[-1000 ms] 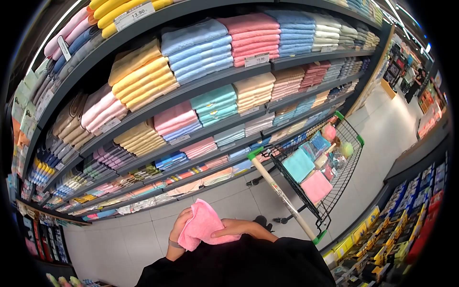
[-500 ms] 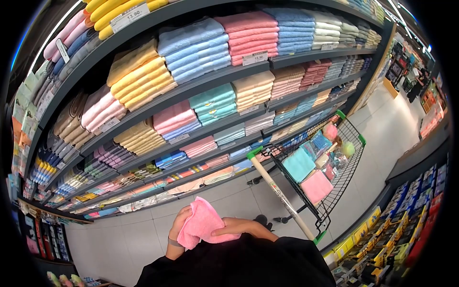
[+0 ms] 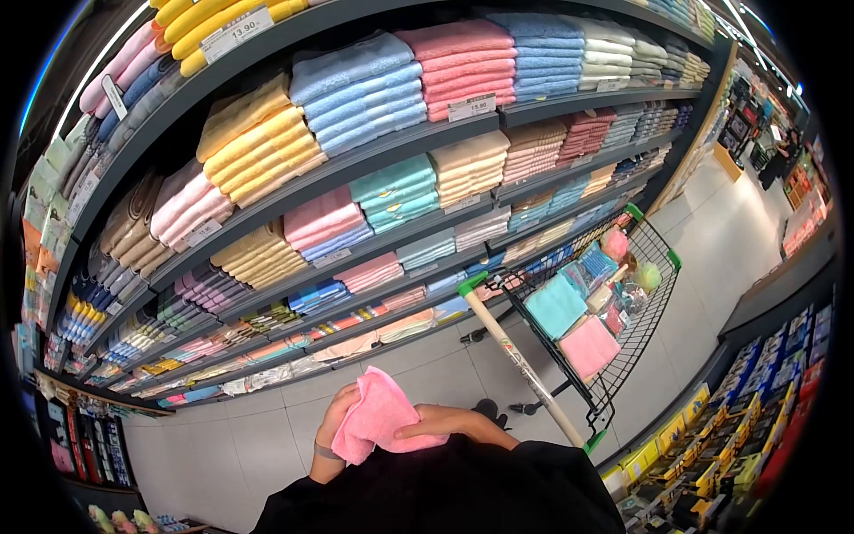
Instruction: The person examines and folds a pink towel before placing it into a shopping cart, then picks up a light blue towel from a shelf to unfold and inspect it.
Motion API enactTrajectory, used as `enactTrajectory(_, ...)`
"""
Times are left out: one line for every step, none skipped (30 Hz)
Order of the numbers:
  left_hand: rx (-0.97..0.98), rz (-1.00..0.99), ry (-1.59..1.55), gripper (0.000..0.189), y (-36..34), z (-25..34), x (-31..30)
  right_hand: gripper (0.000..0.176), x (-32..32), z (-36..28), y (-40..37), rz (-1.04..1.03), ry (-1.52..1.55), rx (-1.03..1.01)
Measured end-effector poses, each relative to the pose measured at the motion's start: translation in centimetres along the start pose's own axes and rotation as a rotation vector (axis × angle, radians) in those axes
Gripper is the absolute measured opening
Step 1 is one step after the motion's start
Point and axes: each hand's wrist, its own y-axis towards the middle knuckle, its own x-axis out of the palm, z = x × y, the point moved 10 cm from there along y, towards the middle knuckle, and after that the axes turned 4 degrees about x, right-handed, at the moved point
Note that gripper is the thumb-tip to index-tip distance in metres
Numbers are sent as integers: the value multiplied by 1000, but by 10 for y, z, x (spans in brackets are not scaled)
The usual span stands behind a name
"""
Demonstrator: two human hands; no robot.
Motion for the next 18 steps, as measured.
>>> enactTrajectory(-4, 1, -1, 32, 0, -1, 0, 55, -1, 6, 4, 0, -4, 8)
enactTrajectory(-9, 2, -2, 32, 0, -1, 0, 55, -2, 10, 6, -1, -9, 15)
enactTrajectory(-10, -5, -6, 33, 0, -1, 1, 55, -2, 9, 5, -2, -3, 14)
enactTrajectory(-12, -13, -10, 33, 0, -1, 1, 55, -1, 7, 3, -3, 2, 12)
enactTrajectory(-13, -20, -14, 33, 1, -1, 2, 55, -1, 6, 3, -4, 8, 10)
enactTrajectory(-11, -18, -13, 33, 1, -1, 1, 55, -1, 5, 3, -4, 4, 9)
enactTrajectory(-9, -15, -11, 33, 1, -2, 0, 55, -2, 5, 3, -3, -1, 8)
enactTrajectory(-7, -13, -9, 34, 1, -2, 0, 56, -2, 5, 3, -3, -5, 7)
enactTrajectory(-10, -7, -8, 34, 1, -1, 0, 56, -2, 4, 1, 6, -16, 20)
enactTrajectory(-12, -2, -8, 34, 0, 1, 3, 57, -3, 1, -1, 14, -27, 33)
enactTrajectory(-15, 4, -8, 35, 0, 3, 5, 57, -3, -2, -4, 23, -38, 46)
enactTrajectory(-16, -22, -22, 33, 1, 5, 8, 58, -2, -7, -7, 26, -19, 31)
enactTrajectory(-17, -47, -36, 31, 2, 9, 10, 58, -1, -12, -10, 30, 0, 17)
enactTrajectory(-19, -73, -50, 29, 2, 14, 11, 59, -1, -16, -11, 33, 20, 2)
enactTrajectory(1, -33, -23, 28, 6, 18, 2, 57, -3, -18, -10, 51, 14, -5)
enactTrajectory(21, 7, 4, 26, 12, 21, -11, 56, -5, -20, -8, 69, 9, -12)
enactTrajectory(40, 49, 31, 25, 17, 27, -23, 55, -7, -21, -6, 85, 3, -18)
enactTrajectory(94, 57, 60, 23, 23, 40, -29, 54, -12, -23, -5, 119, 54, -61)
